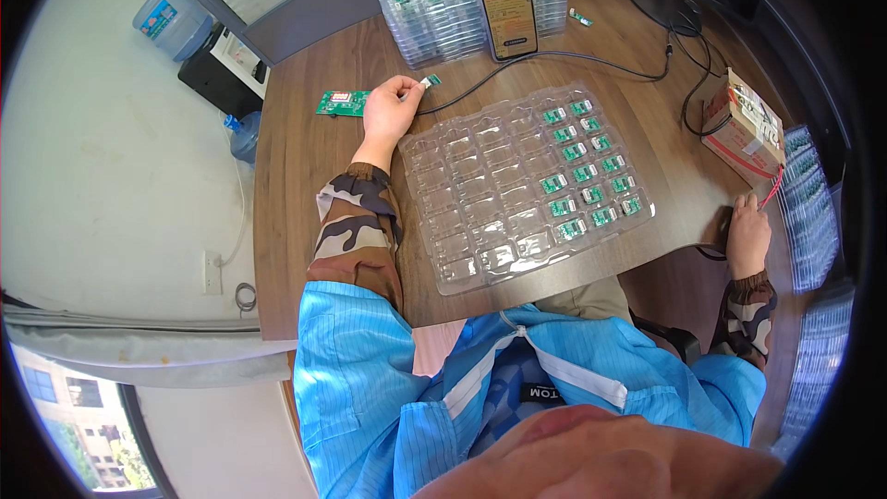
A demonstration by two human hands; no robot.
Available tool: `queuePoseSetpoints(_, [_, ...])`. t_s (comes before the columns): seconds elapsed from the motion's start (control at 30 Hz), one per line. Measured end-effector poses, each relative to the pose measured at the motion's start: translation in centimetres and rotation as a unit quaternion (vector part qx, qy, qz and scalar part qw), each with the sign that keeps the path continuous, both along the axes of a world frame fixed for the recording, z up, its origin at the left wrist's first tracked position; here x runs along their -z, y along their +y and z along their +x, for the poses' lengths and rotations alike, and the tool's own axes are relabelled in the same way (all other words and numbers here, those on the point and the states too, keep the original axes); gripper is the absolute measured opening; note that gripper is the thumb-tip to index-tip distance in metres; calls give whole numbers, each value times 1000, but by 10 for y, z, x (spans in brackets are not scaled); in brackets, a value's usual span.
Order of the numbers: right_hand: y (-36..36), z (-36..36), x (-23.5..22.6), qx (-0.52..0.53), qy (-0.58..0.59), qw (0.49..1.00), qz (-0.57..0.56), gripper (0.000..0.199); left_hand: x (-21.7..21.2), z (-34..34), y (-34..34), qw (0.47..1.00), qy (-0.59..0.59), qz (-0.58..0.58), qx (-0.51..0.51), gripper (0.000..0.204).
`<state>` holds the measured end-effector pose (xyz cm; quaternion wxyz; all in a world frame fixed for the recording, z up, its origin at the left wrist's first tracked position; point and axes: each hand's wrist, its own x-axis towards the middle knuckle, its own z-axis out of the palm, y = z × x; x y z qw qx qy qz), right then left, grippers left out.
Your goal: Placing small electronic components into designated slots in a plastic tray.
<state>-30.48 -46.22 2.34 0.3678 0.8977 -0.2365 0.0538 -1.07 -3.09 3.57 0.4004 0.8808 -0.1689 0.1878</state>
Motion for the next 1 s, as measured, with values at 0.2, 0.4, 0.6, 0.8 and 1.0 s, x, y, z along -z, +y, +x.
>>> queuePoseSetpoints(0.2, [0,-5,-14,-51,-10,994,100,21,-1,-1,1,1000,8,5,-7,18])
queuePoseSetpoints(0.4, [14,-2,-45,-102,-39,987,120,27,-1,2,-1,1000,12,0,-4,18])
queuePoseSetpoints(0.6, [126,104,-117,-380,-92,876,283,13,0,2,9,1000,23,8,-16,20])
queuePoseSetpoints(0.8, [227,256,-85,-535,-13,714,451,15,-2,-2,4,999,31,-11,-5,20])
queuePoseSetpoints(1.0, [272,306,-51,-507,-7,690,516,24,3,1,0,999,30,-34,-1,20])
